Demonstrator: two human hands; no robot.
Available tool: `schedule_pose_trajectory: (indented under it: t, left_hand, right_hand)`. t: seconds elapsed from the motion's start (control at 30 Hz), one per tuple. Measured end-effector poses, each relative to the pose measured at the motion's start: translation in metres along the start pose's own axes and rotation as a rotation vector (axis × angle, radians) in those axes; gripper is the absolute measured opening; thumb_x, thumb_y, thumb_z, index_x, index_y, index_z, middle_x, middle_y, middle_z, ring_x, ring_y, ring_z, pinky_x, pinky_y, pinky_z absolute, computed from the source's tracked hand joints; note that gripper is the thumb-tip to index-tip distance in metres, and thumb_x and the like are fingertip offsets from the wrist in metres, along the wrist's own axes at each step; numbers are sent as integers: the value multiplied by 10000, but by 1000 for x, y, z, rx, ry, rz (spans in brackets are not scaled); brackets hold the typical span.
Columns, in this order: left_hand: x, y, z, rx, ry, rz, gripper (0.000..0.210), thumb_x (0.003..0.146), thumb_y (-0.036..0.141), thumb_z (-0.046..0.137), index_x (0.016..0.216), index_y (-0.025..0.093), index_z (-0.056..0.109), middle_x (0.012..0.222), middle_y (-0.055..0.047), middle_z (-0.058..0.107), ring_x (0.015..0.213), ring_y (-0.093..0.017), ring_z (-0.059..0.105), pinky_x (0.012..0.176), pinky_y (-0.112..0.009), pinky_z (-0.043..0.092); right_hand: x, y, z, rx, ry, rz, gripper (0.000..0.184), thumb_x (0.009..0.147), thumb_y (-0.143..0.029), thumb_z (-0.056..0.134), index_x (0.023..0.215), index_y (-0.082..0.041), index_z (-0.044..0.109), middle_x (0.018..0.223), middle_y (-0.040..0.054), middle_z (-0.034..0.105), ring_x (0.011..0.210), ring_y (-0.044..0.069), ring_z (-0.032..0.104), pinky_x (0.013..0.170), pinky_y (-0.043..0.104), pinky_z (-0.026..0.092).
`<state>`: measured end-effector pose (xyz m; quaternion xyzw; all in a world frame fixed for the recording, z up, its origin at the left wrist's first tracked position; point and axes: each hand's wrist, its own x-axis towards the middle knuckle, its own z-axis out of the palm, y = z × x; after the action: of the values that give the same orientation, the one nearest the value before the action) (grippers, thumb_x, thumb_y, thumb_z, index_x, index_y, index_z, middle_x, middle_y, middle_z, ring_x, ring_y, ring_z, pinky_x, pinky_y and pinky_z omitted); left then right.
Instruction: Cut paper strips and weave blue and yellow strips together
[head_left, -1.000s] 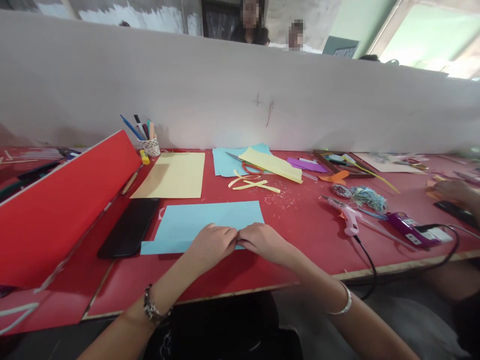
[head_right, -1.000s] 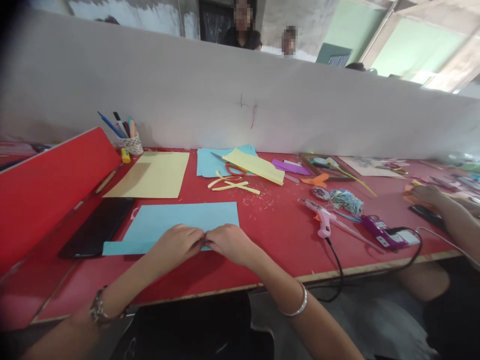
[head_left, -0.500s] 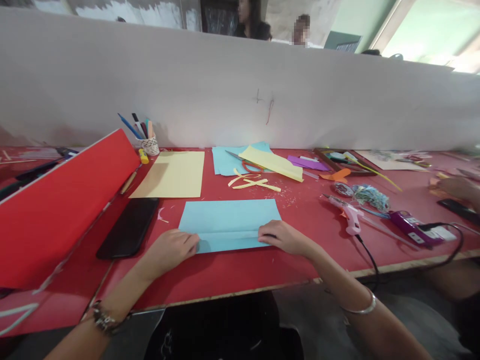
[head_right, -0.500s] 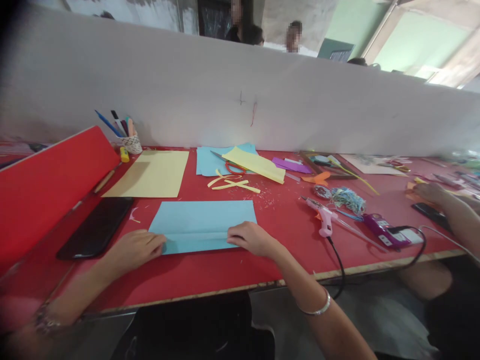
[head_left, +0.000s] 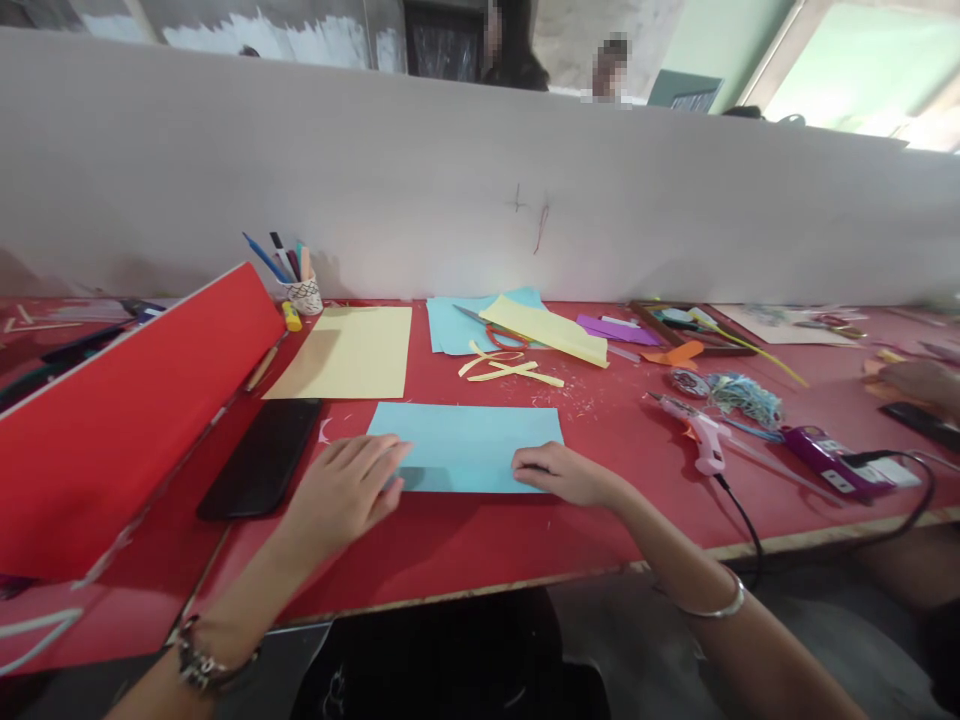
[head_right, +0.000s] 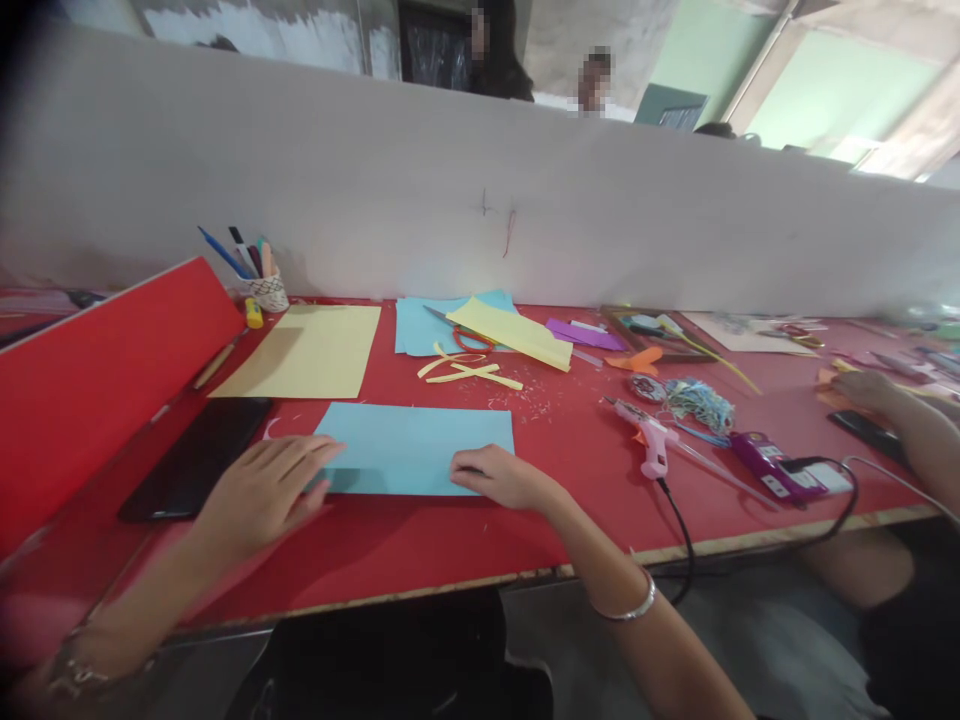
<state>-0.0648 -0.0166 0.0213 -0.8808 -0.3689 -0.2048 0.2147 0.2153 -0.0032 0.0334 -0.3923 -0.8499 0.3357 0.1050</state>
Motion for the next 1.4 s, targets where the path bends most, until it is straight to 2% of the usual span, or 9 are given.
schedule_pose_trajectory:
  t: [0.1, 0.23, 0.47, 0.57, 0.67, 0.87, 1.03, 1.27, 1.4]
  left_hand:
    - [10, 12, 5, -45, -58, 144, 280, 858, 261, 342, 1038, 170, 536, 967, -77, 636, 863, -200, 571, 745, -324, 396]
    - [15, 18, 13, 22, -112, 257, 287, 825, 52, 348, 1005, 156, 545, 830, -44, 654, 723, -168, 584, 656, -296, 384]
    - [22, 27, 15, -19, -121, 229, 200, 797, 47, 410, 801, 163, 573, 610, 5, 593, 550, -150, 551, 543, -276, 350]
    - [26, 33, 13, -77, -111, 194, 197, 816, 104, 421, 685, 173, 550, 556, 11, 569, 512, -153, 540, 510, -274, 332]
    - [28, 34, 12, -109, -78, 201, 288, 834, 95, 381, 590, 171, 515, 497, 13, 548, 455, -144, 516, 476, -269, 305]
    - [22, 28, 14, -174, -53, 234, 329, 863, 135, 359, 586, 177, 531, 465, 25, 560, 424, -141, 511, 471, -269, 288]
    - [14, 20, 12, -221, -155, 190, 284, 852, 178, 418, 603, 182, 555, 485, 34, 592, 453, -137, 536, 491, -267, 302]
    - [-2, 0, -6, -100, -402, 111, 193, 740, 46, 497, 650, 189, 590, 565, 27, 621, 521, -146, 561, 543, -264, 353]
    - [1, 4, -15, -30, -465, 152, 213, 718, 5, 487, 675, 181, 599, 572, 8, 619, 540, -149, 569, 547, -263, 359]
  right_hand:
    - [3, 2, -2, 45, -1, 17, 232, 840, -284, 364, 649, -175, 439, 575, -40, 418, 532, 80, 383, 520, 191, 327]
    - [3, 2, -3, 2, -8, 39, 234, 844, -265, 362, 676, -162, 488, 592, -28, 469, 548, 87, 422, 532, 198, 346]
    - [9, -29, 15, -526, 173, -62, 280, 788, -358, 520, 973, -152, 562, 866, 72, 605, 812, 186, 536, 735, 304, 377]
    - [20, -39, 30, -737, 128, -160, 137, 823, -235, 479, 862, -157, 585, 798, 57, 611, 748, 170, 548, 666, 280, 369]
    - [29, -40, 40, -879, 132, -250, 200, 809, -75, 414, 726, -156, 577, 656, 31, 600, 639, 143, 542, 622, 264, 345]
    - [29, -23, 45, -929, 322, -356, 198, 758, -125, 415, 600, -172, 525, 460, -19, 525, 443, 109, 447, 533, 247, 291]
    - [13, -3, 31, -938, 483, -452, 250, 743, -87, 357, 546, -179, 480, 440, -27, 491, 425, 96, 395, 528, 234, 273]
    - [-33, 36, -7, -917, 700, -148, 290, 742, -91, 347, 485, -189, 438, 400, -22, 460, 408, 100, 369, 462, 221, 244]
    - [-36, 14, -7, -732, 856, -85, 246, 793, -132, 343, 617, -170, 511, 509, 5, 536, 492, 115, 450, 532, 219, 331]
